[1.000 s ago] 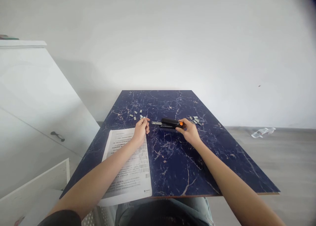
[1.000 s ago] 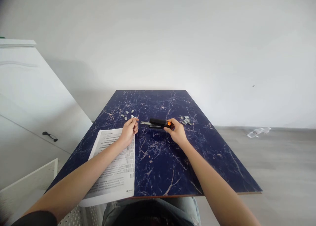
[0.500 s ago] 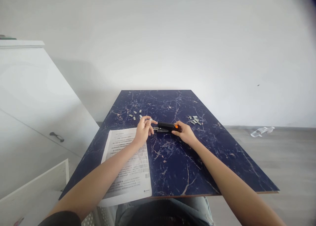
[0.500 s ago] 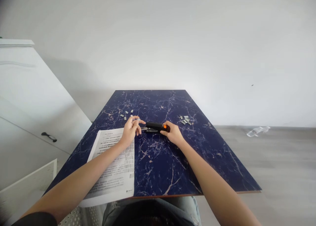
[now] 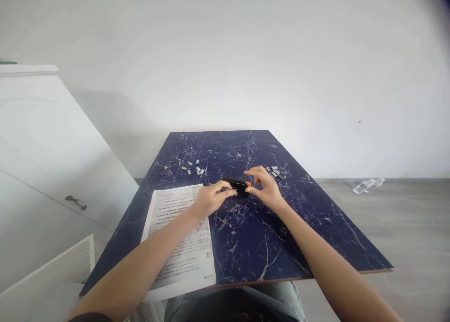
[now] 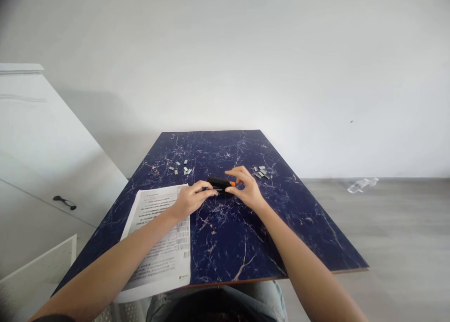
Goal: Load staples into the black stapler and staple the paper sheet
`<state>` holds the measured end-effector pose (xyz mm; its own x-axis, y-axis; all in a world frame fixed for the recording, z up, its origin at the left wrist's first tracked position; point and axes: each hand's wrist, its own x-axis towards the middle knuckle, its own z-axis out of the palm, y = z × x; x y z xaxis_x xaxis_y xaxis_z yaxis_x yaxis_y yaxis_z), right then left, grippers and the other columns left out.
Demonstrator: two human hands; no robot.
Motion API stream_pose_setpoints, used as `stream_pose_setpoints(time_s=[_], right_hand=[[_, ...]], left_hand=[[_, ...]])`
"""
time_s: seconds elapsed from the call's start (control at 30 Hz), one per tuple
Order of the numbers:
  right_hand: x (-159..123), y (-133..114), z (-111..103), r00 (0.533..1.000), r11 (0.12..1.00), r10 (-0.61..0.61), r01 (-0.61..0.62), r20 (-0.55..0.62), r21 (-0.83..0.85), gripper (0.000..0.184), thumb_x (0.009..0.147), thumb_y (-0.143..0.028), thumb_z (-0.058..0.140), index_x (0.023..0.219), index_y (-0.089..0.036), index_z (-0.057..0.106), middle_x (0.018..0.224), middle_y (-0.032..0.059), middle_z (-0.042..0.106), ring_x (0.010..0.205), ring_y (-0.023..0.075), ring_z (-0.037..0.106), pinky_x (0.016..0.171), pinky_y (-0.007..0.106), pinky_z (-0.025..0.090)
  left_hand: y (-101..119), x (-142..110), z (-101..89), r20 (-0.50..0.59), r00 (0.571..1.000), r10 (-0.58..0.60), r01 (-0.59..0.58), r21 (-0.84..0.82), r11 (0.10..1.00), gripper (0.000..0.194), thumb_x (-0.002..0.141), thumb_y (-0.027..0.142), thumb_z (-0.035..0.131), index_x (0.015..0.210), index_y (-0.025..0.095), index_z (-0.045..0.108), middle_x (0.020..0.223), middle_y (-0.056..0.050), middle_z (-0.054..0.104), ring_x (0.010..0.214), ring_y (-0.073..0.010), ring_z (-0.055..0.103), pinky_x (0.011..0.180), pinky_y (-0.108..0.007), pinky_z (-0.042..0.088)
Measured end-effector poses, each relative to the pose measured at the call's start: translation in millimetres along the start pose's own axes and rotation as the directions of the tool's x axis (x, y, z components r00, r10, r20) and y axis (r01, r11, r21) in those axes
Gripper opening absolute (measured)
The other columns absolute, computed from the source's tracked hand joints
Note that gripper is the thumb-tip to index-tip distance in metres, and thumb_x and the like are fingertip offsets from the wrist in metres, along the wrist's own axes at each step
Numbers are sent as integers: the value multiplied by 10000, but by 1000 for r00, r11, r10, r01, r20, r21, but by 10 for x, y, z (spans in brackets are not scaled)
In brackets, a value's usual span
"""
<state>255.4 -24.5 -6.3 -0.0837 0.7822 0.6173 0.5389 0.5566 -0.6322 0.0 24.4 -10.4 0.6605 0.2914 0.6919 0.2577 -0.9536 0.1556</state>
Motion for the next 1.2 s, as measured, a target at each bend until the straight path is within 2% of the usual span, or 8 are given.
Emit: stream_pose_setpoints(time_s=[0.17,0.47,0.63,0.73,0.83,0.9,1.03,1.2], right_hand=[[-30,-145,160,988,987,-83,63,132,149,228,889,-402,731,1036,-232,772,961,79,715,765,178,616,656,314,519],[-77,-172,183,990,987,-134,130,39,93,155,871,-326,745,998,-239,765,931,66,756,739,186,640,695,353,562],[-50,-146,194,980,979,-199,197,-30,-57,116,901,-283,685,988,-249,754,940,54,759,763,190,651,761,370,555],[1,59,18,963,972,-74,12,-259,-234,137,910,-327,651,881,-240,753,925,57,759,768,198,657,818,383,529],[9,394,-295,853,869,115,-335,-509,-364,196,881,-379,642,833,-225,754,751,48,713,713,210,623,775,365,483],[-29,613,-482,792,763,186,-489,-582,-422,216,860,-390,630,808,-220,751,691,48,684,766,237,613,814,375,446],[-115,861,-621,794,631,240,-565,-559,-532,239,833,-363,576,749,-204,733,820,91,709,848,265,577,841,382,413],[-129,919,-564,833,621,328,-546,-447,-562,193,785,-299,579,714,-190,721,838,107,712,807,254,602,846,379,432]], left_hand=[[48,-10,14,18,1000,-18,17,66,998,311,1031,203,446,1142,272,728,1140,-30,700,670,-83,586,634,-214,452],[89,32,57,-9,1000,-12,13,104,995,286,1019,181,461,1126,243,718,1089,-37,698,715,-101,628,662,-228,486],[23,52,97,-12,1000,27,-25,95,995,336,1010,141,456,1272,254,633,1150,-47,679,835,-121,667,720,-231,519],[-65,76,29,-51,999,-8,13,94,995,322,1007,134,454,1280,235,592,1152,-44,684,925,-135,672,754,-226,521],[-167,67,-90,-105,974,-203,216,132,967,233,992,147,464,1156,222,611,1066,-43,688,903,-152,661,731,-239,507],[-239,43,-150,-93,935,-343,355,186,916,232,968,122,453,1085,232,621,1019,-41,684,925,-178,652,737,-259,496],[-363,-3,-161,4,864,-503,490,216,844,234,916,90,450,974,233,626,958,-40,684,937,-209,639,740,-285,473],[-428,-12,-113,87,800,-594,580,145,802,209,888,116,461,881,218,643,887,-32,703,761,-185,633,681,-284,433]])
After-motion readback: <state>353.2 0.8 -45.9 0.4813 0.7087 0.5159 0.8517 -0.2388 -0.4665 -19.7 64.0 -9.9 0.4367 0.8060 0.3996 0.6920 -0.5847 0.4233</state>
